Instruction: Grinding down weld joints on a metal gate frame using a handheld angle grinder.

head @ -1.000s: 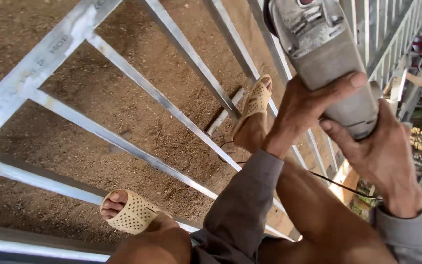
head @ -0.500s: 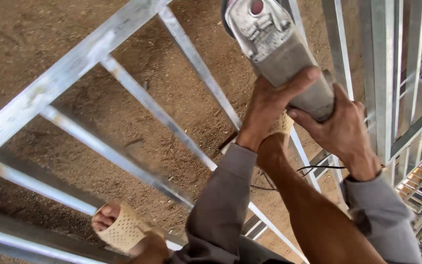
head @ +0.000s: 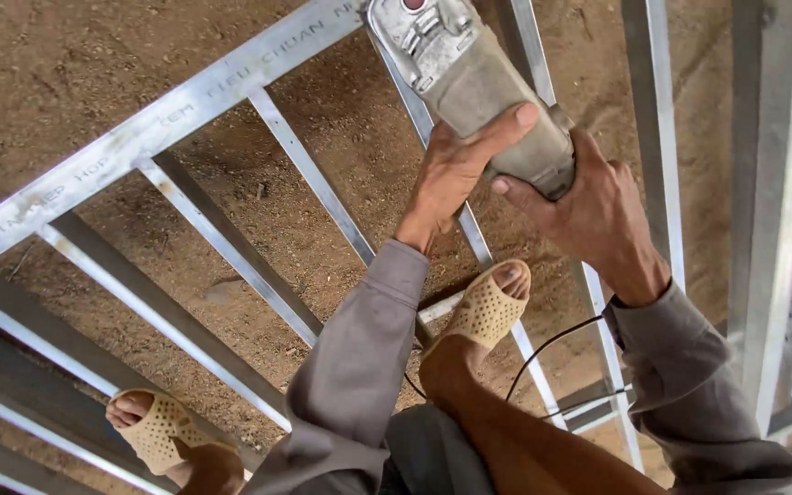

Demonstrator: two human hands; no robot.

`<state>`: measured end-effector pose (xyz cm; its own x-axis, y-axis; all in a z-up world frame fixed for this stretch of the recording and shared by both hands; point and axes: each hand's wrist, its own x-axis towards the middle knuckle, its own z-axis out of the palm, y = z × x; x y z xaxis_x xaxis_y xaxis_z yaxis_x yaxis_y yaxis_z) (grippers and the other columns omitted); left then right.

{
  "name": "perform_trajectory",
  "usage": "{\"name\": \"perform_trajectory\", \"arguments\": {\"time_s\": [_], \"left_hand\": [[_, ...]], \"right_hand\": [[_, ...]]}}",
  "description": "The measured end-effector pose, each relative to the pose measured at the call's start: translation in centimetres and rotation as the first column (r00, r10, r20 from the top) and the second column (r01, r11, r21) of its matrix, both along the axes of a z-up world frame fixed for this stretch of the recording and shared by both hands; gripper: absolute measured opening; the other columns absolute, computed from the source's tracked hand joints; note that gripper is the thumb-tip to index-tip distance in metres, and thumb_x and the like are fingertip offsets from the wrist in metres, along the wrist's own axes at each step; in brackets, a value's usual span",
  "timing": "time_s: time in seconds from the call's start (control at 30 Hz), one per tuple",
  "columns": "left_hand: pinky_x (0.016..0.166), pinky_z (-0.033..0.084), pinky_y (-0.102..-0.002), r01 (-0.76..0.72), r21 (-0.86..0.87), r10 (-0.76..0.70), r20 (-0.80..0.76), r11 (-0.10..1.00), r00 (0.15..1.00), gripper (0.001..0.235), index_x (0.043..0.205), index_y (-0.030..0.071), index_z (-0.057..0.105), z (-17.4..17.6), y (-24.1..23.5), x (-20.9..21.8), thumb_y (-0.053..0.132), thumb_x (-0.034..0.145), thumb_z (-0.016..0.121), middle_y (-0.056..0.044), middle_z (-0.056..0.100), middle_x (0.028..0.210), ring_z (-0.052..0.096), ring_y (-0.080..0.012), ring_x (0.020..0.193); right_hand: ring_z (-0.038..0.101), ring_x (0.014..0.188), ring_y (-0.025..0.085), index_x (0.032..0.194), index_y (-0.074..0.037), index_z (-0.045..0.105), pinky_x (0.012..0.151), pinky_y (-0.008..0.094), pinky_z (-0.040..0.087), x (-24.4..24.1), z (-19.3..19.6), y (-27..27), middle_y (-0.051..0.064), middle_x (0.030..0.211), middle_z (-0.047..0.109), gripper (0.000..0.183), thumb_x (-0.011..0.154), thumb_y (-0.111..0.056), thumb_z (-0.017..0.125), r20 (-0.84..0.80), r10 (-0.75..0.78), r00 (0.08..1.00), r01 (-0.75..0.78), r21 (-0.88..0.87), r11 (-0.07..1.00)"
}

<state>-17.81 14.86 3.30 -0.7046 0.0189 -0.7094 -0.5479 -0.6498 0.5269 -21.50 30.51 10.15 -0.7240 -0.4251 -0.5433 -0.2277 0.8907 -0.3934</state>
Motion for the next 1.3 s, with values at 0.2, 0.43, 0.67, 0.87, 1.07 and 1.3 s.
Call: {"name": "perform_trajectory", "arguments": {"time_s": [0.2, 0.43, 0.67, 0.87, 1.07, 1.3], "left_hand": [[0.116, 0.052, -0.059, -0.098, 0.047, 0.097, 0.016, 0.994, 0.995, 0.097, 0.133, 0.0, 0.058, -1.0, 0.5, -1.9, 0.053, 0.055, 0.083, -0.021, 0.067, 0.139, 0.061, -0.0384, 0.139], [0.111, 0.057, -0.06, -0.018, -0.184, 0.008, -0.053, 0.983, 0.999, 0.1, 0.135, 0.01, 0.055, -2.4, 0.5, -2.8, 0.07, 0.058, 0.077, -0.015, 0.071, 0.135, 0.069, -0.0368, 0.132], [0.098, 0.068, -0.059, -0.201, -0.058, 0.193, -0.125, 0.978, 0.973, 0.075, 0.123, 0.009, 0.065, -3.3, -1.1, -1.0, 0.055, 0.068, 0.087, -0.016, 0.075, 0.119, 0.074, -0.0369, 0.118], [0.121, 0.04, -0.065, -0.074, 0.014, 0.074, -0.36, 0.997, 0.93, 0.089, 0.146, -0.006, 0.049, -3.3, 0.5, 0.5, 0.051, 0.086, 0.084, -0.037, 0.057, 0.141, 0.058, -0.0531, 0.131], [0.089, 0.075, -0.047, -0.06, -0.117, -0.001, -0.459, 0.991, 0.889, 0.061, 0.112, 0.006, 0.068, -4.8, -1.3, 1.7, 0.059, 0.082, 0.074, -0.013, 0.077, 0.112, 0.08, -0.0336, 0.106], [0.086, 0.074, -0.044, 0.001, -0.021, -0.011, -0.476, 1.0, 0.879, 0.064, 0.111, 0.007, 0.068, -4.7, -3.7, 2.2, 0.06, 0.078, 0.075, -0.012, 0.077, 0.11, 0.081, -0.0313, 0.104]], "right_hand": [[0.072, 0.062, 0.031, 0.138, 0.007, 0.043, 0.049, 0.044, 0.063, -2.8, -0.7, -0.7, 0.017, 0.09, 0.07, 0.096, 0.082, -0.071, 0.056, 0.153, -0.041, 0.987, 0.041, 0.005, 0.999], [0.074, 0.061, 0.028, 0.149, 0.012, 0.035, 0.051, 0.04, 0.066, -3.4, -1.5, -0.4, 0.018, 0.093, 0.07, 0.098, 0.091, -0.064, 0.056, 0.077, 0.012, 0.997, -0.003, -0.122, 0.993], [0.069, 0.045, 0.024, 0.135, 0.012, 0.039, 0.037, 0.038, 0.062, -2.6, -2.9, -1.9, 0.016, 0.078, 0.068, 0.089, 0.093, -0.065, 0.055, 0.072, 0.092, 0.993, -0.081, -0.148, 0.986], [0.072, 0.081, 0.052, 0.119, 0.001, 0.061, 0.064, 0.058, 0.05, 2.5, -2.4, -1.7, 0.031, 0.085, 0.069, 0.07, 0.089, -0.06, 0.079, -0.102, -0.217, 0.971, 0.218, -0.003, 0.976], [0.053, 0.05, 0.015, 0.115, -0.003, 0.051, 0.041, 0.032, 0.052, 3.2, -2.2, -3.0, 0.001, 0.07, 0.05, 0.068, 0.089, -0.065, 0.061, 0.028, -0.183, 0.983, 0.184, -0.052, 0.982], [0.051, 0.056, 0.014, 0.111, -0.003, 0.052, 0.046, 0.031, 0.051, 5.5, -2.2, -4.9, 0.001, 0.075, 0.05, 0.071, 0.09, -0.071, 0.055, -0.108, -0.187, 0.976, 0.184, -0.036, 0.982]]}}
